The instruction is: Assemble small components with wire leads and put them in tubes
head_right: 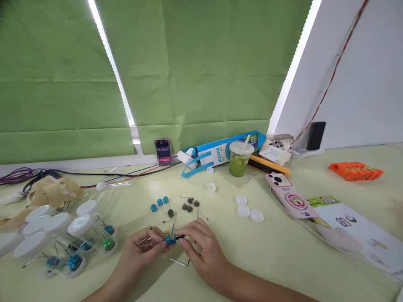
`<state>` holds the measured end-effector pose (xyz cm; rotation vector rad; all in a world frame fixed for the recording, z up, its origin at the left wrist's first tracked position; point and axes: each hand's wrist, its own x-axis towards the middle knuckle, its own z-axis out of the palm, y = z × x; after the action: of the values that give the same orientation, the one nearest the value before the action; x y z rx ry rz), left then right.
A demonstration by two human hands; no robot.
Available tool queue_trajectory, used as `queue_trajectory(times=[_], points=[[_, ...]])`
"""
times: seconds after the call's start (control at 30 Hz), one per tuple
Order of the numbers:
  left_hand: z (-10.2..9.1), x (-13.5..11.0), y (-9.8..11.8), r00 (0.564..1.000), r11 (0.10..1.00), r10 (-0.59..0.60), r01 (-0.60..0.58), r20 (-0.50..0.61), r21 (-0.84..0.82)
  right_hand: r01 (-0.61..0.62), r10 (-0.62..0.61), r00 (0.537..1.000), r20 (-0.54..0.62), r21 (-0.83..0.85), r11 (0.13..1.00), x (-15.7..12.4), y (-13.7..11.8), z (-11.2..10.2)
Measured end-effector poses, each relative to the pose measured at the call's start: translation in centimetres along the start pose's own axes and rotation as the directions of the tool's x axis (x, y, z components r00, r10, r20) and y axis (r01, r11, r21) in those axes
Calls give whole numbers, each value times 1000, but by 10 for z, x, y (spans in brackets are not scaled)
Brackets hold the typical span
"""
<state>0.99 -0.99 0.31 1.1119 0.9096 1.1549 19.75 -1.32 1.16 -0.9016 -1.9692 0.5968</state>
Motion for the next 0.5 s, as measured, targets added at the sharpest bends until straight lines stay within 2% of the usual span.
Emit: queue_trajectory(times=[0.5], points=[[3,0,3,999,1000,-11,11,-31,-22,-46,45,999,20,36,998,0,2,1]])
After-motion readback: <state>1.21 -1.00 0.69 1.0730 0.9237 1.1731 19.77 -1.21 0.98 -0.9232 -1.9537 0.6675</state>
